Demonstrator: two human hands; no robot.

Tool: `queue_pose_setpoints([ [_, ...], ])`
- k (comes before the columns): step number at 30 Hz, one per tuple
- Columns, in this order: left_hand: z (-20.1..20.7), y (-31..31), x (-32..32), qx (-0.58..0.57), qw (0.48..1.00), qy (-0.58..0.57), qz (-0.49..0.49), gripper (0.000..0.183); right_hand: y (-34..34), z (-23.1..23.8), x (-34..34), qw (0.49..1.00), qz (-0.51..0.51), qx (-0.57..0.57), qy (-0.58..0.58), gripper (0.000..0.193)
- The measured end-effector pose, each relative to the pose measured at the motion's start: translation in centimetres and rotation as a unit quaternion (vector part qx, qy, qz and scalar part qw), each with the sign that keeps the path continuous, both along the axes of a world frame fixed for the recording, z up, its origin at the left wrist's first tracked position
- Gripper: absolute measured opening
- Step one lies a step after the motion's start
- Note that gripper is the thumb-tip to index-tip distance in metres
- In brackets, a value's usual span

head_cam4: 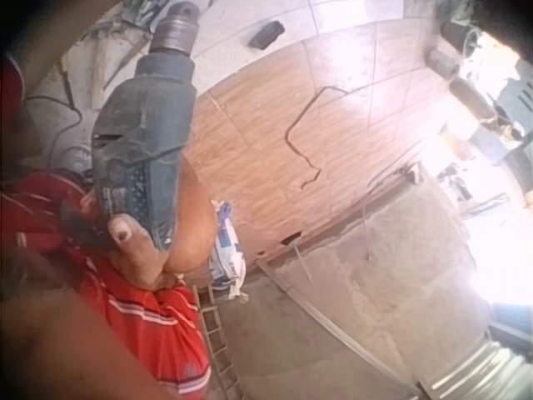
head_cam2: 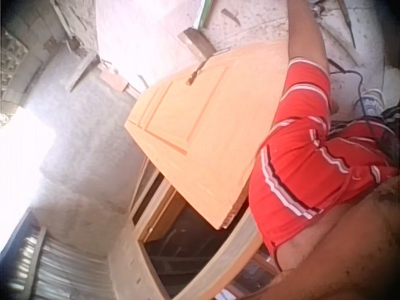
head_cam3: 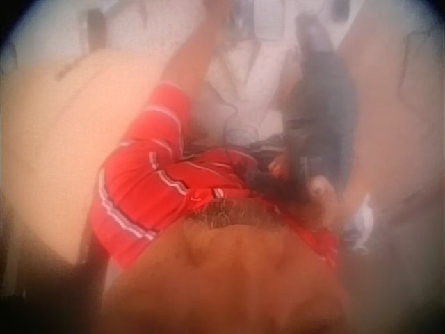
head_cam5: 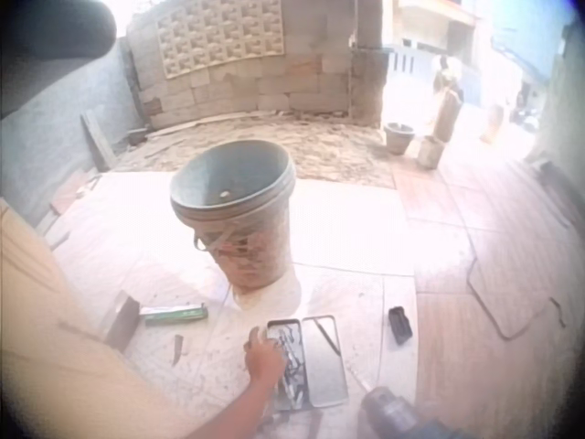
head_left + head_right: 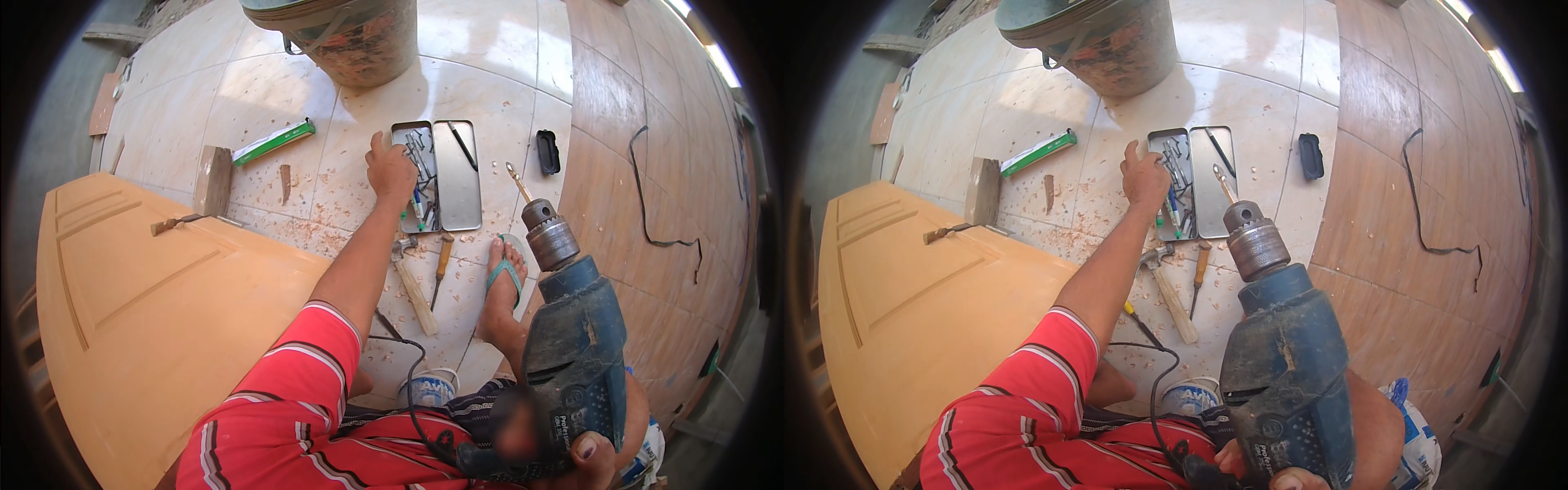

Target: The person installs a metal door handle plate onto a wooden door. They first use a hammer and chisel to adjust the wood, then use a power drill to secure the plate with screws.

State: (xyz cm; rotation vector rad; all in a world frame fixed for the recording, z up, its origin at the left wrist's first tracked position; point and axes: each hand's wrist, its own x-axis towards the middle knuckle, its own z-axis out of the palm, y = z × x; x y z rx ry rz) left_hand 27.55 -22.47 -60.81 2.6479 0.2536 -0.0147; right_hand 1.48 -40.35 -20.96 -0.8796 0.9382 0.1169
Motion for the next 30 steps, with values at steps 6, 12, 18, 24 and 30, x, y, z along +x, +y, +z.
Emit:
queue_pose_setpoints([
  [6,-2.2,1.9,-0.2,-0.131,0.977,-0.115,0.120,0.020,0.0,0.3,-0.2,1.000,0.004,0.007,0.003,0.067],
  [12,-3.1,4.0,0.9,-0.179,0.979,-0.073,0.070,0.017,-0.1,0.3,-0.4,1.000,0.006,0.013,0.005,0.066],
  [18,-1.4,4.8,1.8,-0.089,0.995,0.003,-0.032,0.019,-0.3,0.2,-0.1,1.000,0.001,0.011,0.004,0.065],
  [24,-0.1,3.9,2.1,0.018,0.993,0.089,-0.079,0.020,-0.3,0.2,0.1,1.000,0.006,0.013,0.006,0.064],
  [30,-1.0,3.3,2.1,0.007,0.993,0.085,-0.081,0.018,-0.4,-0.1,0.0,1.000,0.001,0.013,0.012,0.063],
])
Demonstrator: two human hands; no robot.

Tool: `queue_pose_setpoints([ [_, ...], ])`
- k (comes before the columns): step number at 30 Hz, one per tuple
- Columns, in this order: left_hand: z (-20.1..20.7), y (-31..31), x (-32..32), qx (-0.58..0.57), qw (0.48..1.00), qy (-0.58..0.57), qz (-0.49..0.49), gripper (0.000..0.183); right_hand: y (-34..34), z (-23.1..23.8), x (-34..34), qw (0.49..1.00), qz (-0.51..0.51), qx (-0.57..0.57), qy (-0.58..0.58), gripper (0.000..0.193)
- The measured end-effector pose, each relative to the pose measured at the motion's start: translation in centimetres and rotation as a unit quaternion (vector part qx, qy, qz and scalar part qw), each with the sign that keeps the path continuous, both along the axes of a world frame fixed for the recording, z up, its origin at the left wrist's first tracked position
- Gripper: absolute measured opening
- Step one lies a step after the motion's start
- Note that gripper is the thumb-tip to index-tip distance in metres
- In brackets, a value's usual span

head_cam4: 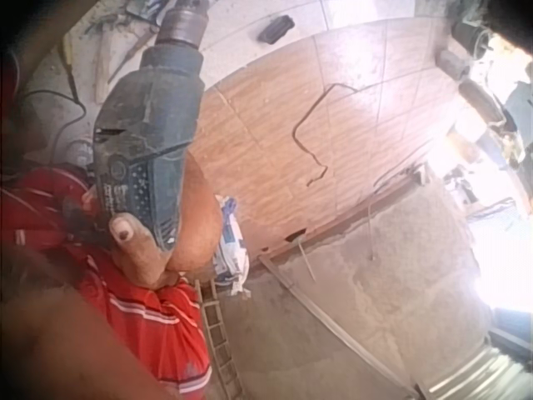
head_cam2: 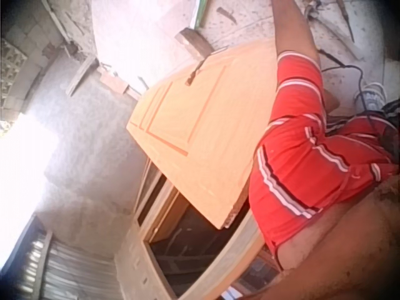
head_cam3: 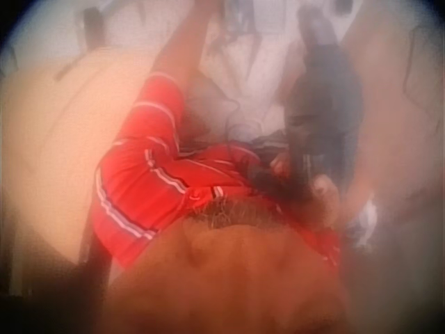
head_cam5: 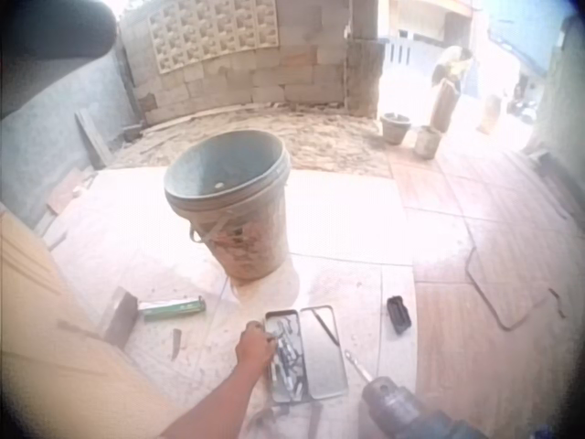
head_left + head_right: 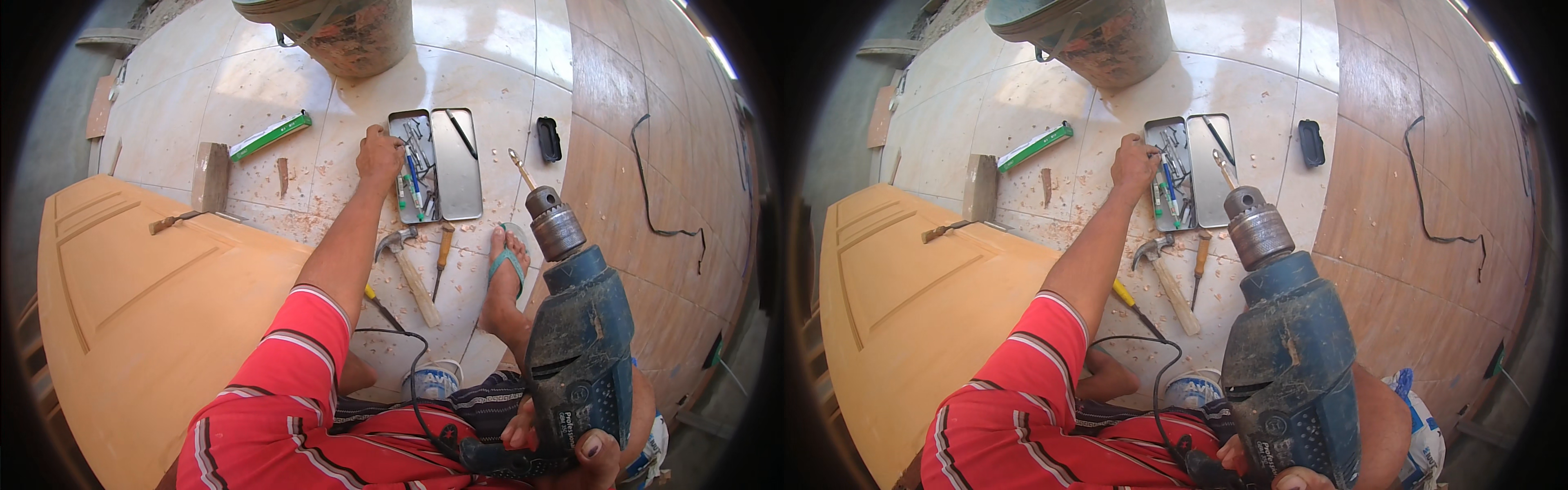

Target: The person installs a metal door handle plate onto a wooden door. They first use a hammer and chisel to adjust the wood, then use a power drill to secure the plate with screws.

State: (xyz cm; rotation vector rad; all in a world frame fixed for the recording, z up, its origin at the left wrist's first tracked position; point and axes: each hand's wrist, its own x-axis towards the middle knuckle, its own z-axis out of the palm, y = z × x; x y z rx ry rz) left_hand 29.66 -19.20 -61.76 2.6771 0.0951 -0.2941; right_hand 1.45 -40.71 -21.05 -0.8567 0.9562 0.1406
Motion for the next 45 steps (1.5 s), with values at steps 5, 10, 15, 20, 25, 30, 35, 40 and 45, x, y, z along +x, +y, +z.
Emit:
queue_pose_setpoints([
  [5,-2.3,2.2,1.0,-0.120,0.980,-0.137,0.078,0.013,0.2,0.3,-0.2,1.000,0.003,0.005,0.004,0.062],
  [10,0.9,0.9,0.7,-0.253,0.943,-0.085,0.200,0.019,0.1,0.3,-0.4,1.000,-0.009,0.010,0.007,0.061],
  [15,0.8,1.6,-0.7,-0.180,0.980,-0.025,0.075,0.015,-0.2,0.8,-1.1,1.000,-0.004,0.018,0.003,0.060],
  [20,0.8,0.7,-0.3,-0.012,0.999,0.033,-0.017,0.017,-0.3,1.0,-1.3,1.000,-0.005,0.023,-0.004,0.059],
  [25,2.4,-1.6,-0.1,0.104,0.991,0.006,-0.089,0.023,-0.1,1.1,-1.2,0.999,-0.012,0.025,-0.025,0.058],
  [30,0.6,-1.6,-0.1,0.090,0.992,0.030,-0.081,0.025,-0.5,-0.4,0.7,0.997,-0.003,0.050,-0.053,0.057],
  [35,0.6,-3.8,0.4,0.073,0.995,0.056,-0.037,0.021,-1.4,0.0,2.2,0.995,-0.004,0.078,-0.063,0.056],
  [40,-0.9,-4.3,0.7,0.105,0.994,0.016,-0.013,0.015,-1.6,0.7,1.8,0.993,-0.004,0.078,-0.085,0.055],
  [45,-1.5,-4.5,0.3,0.131,0.991,0.028,-0.027,0.018,-1.9,1.0,1.6,0.992,-0.018,0.088,-0.089,0.055],
])
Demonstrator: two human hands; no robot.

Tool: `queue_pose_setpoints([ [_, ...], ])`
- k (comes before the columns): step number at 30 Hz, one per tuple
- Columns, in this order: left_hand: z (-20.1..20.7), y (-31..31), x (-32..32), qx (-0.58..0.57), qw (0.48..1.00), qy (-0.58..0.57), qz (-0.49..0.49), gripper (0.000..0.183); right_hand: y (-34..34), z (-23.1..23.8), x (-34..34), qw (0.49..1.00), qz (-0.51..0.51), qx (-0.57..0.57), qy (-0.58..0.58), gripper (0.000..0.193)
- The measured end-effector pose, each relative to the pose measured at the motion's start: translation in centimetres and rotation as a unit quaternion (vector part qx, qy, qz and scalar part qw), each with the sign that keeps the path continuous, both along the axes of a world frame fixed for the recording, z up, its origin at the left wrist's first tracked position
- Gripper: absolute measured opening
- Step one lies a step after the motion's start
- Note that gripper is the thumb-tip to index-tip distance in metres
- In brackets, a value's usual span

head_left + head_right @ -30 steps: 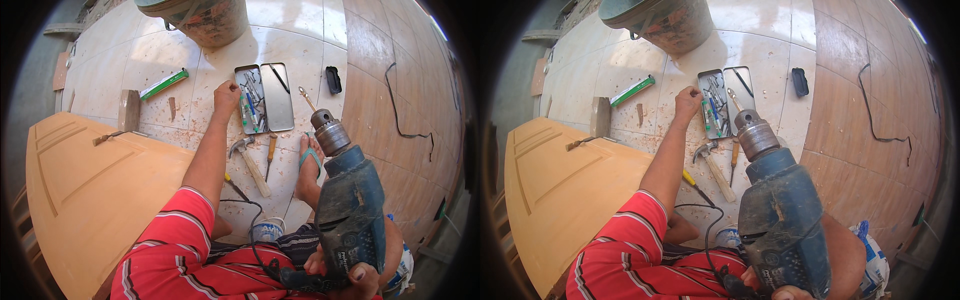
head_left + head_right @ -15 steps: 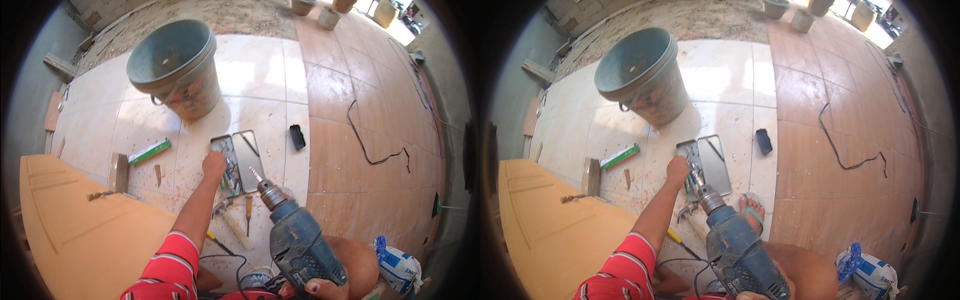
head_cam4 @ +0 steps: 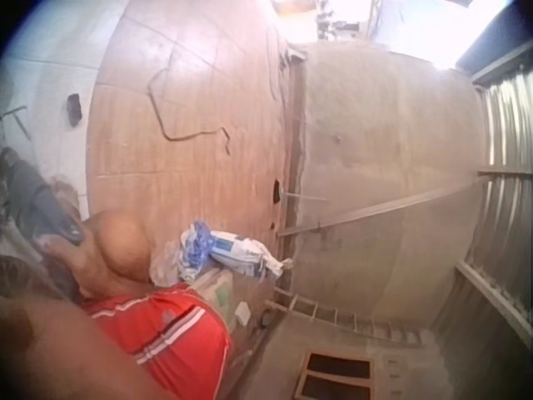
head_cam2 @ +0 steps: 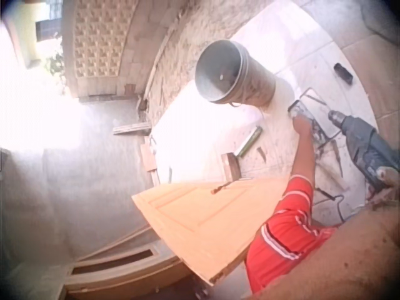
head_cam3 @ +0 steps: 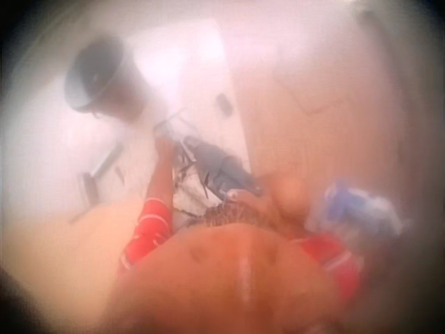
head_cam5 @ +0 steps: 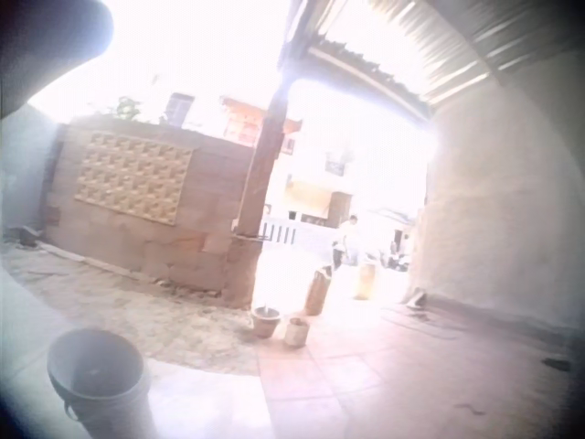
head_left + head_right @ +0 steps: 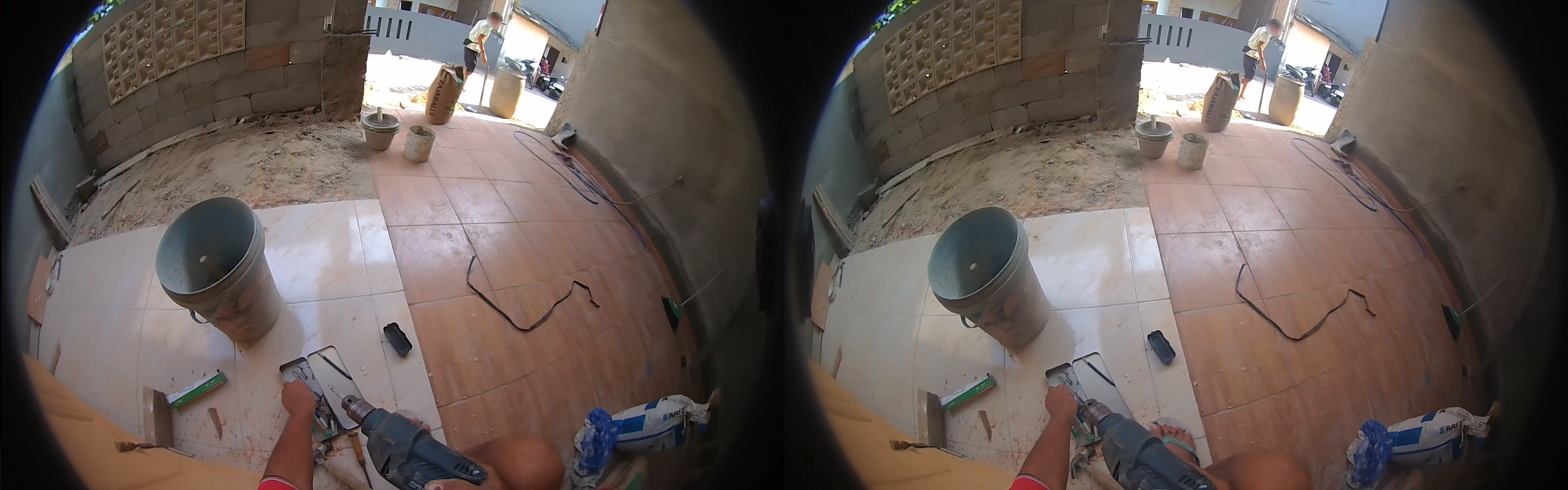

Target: The person installs a metal door handle plate onto a wooden door. They first use a hammer and chisel to adjust the wood, then use a power drill to secure the plate with screws.

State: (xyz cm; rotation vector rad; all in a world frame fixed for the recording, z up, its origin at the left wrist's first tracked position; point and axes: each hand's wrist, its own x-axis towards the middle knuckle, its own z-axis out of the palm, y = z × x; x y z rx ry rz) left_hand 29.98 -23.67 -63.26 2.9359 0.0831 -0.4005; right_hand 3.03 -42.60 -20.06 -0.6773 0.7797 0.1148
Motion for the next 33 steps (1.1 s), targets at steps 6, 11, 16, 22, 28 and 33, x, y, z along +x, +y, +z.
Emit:
queue_pose_setpoints([
  [6,-0.1,0.6,-0.5,0.021,0.999,-0.014,-0.029,0.018,-0.2,0.0,-0.2,1.000,-0.015,0.011,-0.008,0.053],
  [11,0.3,0.3,-0.8,0.028,0.999,0.005,-0.044,0.018,-0.1,0.3,-0.6,1.000,-0.022,0.014,-0.015,0.053],
  [16,1.1,0.2,-2.3,0.018,0.999,-0.022,-0.043,0.023,-0.3,0.5,-1.0,0.999,-0.023,0.020,-0.024,0.052],
  [22,1.6,3.8,-1.9,-0.317,0.936,-0.148,-0.045,0.020,-0.3,1.3,-2.0,0.997,0.005,0.042,-0.062,0.051],
  [28,16.4,1.6,-10.0,-0.738,0.574,0.212,0.284,0.033,-0.1,1.9,-4.0,0.991,0.043,0.070,-0.108,0.050],
  [33,22.4,2.1,-16.7,-0.845,0.393,0.292,0.213,0.038,1.0,3.5,-6.1,0.981,0.116,0.105,-0.111,0.049],
])
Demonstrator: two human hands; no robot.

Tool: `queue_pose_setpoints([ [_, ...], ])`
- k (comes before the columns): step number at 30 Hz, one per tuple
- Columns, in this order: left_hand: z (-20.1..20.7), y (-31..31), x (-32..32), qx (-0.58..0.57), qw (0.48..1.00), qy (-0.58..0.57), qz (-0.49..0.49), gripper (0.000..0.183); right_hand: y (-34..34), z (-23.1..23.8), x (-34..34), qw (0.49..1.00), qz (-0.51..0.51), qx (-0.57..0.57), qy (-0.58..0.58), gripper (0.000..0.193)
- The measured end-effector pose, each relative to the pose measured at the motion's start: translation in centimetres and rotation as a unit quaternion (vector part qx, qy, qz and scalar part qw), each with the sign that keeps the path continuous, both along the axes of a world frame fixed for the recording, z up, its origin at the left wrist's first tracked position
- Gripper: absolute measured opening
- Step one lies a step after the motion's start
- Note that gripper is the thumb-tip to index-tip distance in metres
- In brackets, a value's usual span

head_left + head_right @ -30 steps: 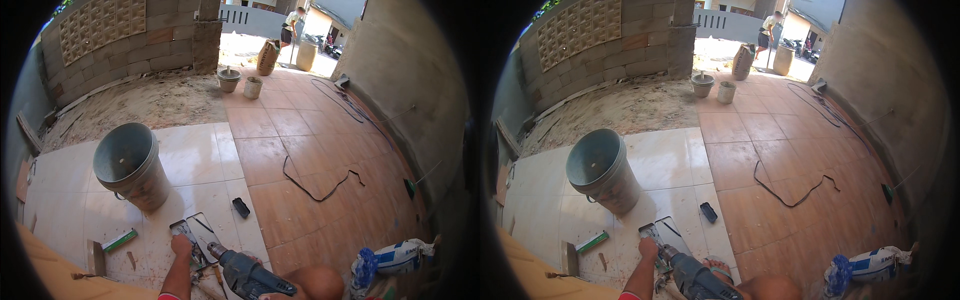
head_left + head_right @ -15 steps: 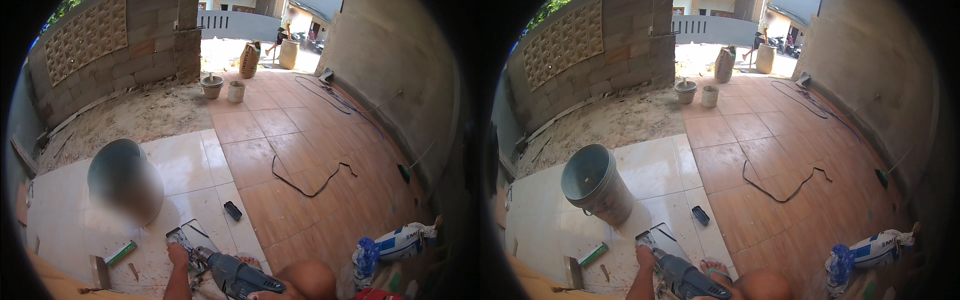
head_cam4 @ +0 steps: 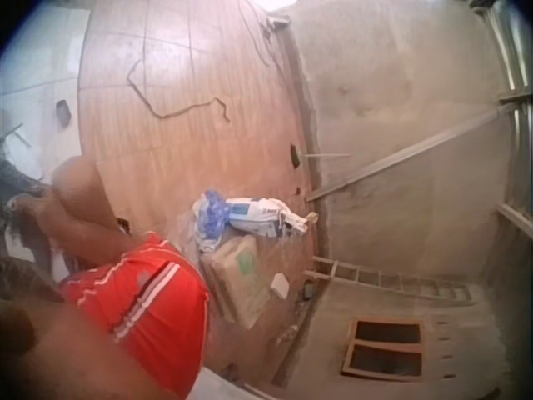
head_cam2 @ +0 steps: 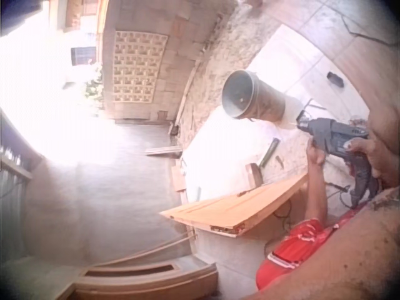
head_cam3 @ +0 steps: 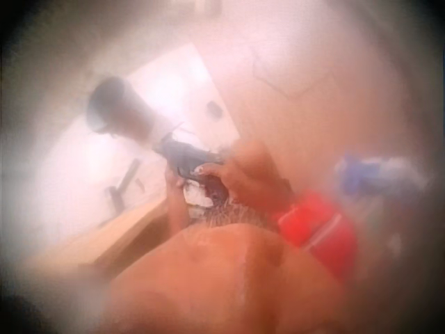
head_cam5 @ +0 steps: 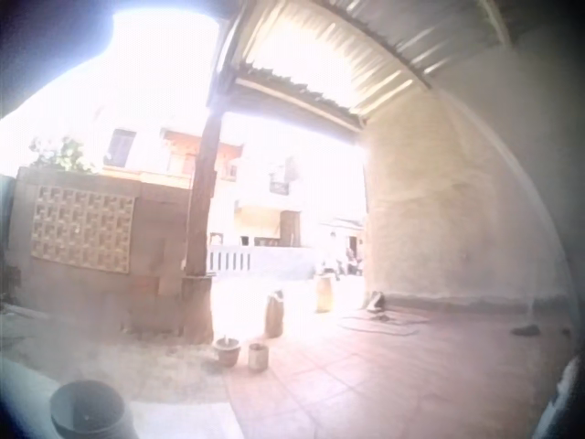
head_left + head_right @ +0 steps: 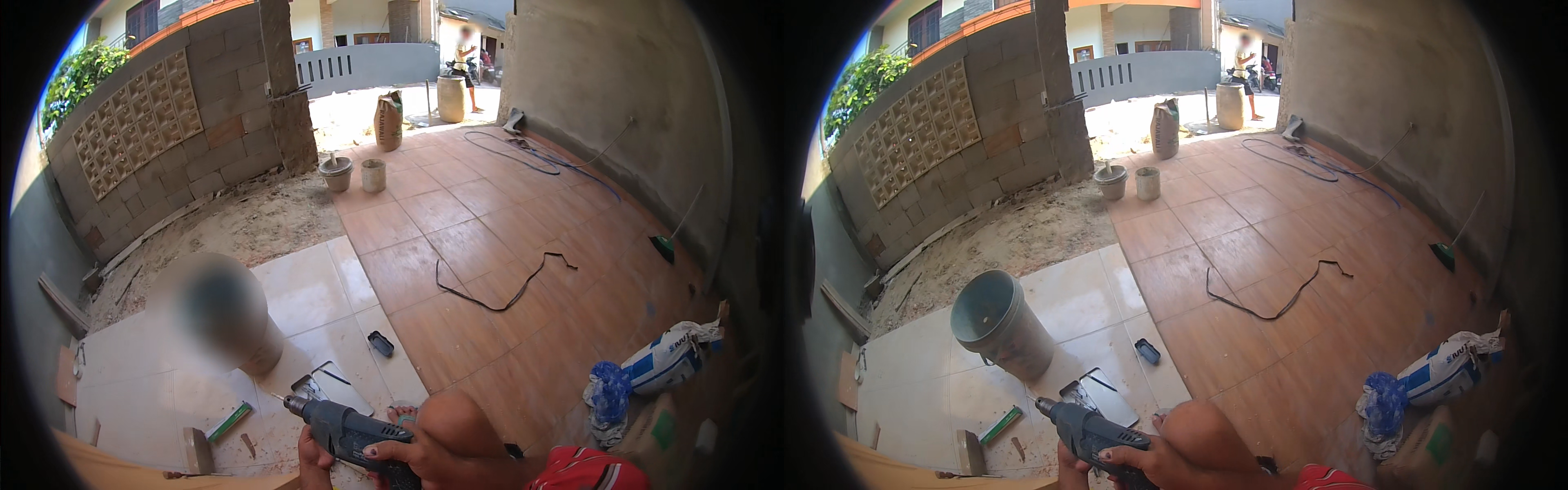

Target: The person installs a metal door handle plate onto a wooden door. They first use a hammer and chisel to adjust the wood, then use a power drill to secure the plate with screws.

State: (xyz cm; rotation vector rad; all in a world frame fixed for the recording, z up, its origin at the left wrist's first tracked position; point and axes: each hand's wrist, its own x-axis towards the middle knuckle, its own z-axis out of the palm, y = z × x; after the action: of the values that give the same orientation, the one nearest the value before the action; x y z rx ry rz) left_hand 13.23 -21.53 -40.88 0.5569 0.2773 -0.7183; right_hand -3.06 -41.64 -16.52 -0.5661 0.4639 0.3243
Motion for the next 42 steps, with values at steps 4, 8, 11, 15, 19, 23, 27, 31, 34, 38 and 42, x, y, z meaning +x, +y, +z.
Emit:
queue_pose_setpoints([
  [4,3.8,-0.8,-3.8,-0.024,0.998,0.028,0.040,0.036,0.0,-1.3,-1.1,0.998,0.035,-0.025,-0.040,0.043],
  [8,-0.4,2.9,-4.4,-0.120,0.993,0.023,-0.004,0.027,-0.2,-2.4,-1.3,0.995,0.037,-0.013,-0.096,0.041],
  [11,3.6,3.0,-5.4,-0.143,0.989,0.033,-0.006,0.021,0.4,0.0,-1.8,0.996,0.040,-0.009,-0.080,0.039],
  [15,5.3,4.4,-6.5,-0.034,0.999,-0.013,0.035,0.015,1.9,-1.7,-1.8,0.996,0.044,-0.009,-0.082,0.043],
  [19,10.8,2.9,-10.4,0.099,0.987,-0.125,0.015,0.014,1.5,-2.3,-3.3,0.991,0.004,-0.026,-0.132,0.056],
  [23,15.1,5.3,-15.5,0.085,0.985,-0.145,0.030,0.015,3.0,-1.8,-4.5,0.970,-0.001,-0.055,-0.235,0.076],
  [27,18.6,7.7,-20.6,0.082,0.981,-0.166,0.058,0.013,2.2,-3.1,-4.3,0.950,0.059,-0.049,-0.303,0.082],
  [31,19.5,9.8,-23.1,0.087,0.973,-0.188,0.106,0.011,1.8,-3.3,-4.2,0.912,0.141,-0.131,-0.363,0.082],
  [34,21.2,11.4,-23.9,0.132,0.961,-0.174,0.168,0.015,2.1,-3.7,-4.0,0.901,0.189,-0.139,-0.366,0.079],
  [38,21.9,14.3,-24.3,0.066,0.945,-0.207,0.245,0.018,5.9,-0.3,-6.1,0.894,0.169,-0.210,-0.359,0.086],
  [42,23.2,16.5,-24.1,-0.016,0.920,-0.252,0.299,0.017,6.4,-0.6,-6.2,0.870,0.231,-0.238,-0.364,0.090],
])
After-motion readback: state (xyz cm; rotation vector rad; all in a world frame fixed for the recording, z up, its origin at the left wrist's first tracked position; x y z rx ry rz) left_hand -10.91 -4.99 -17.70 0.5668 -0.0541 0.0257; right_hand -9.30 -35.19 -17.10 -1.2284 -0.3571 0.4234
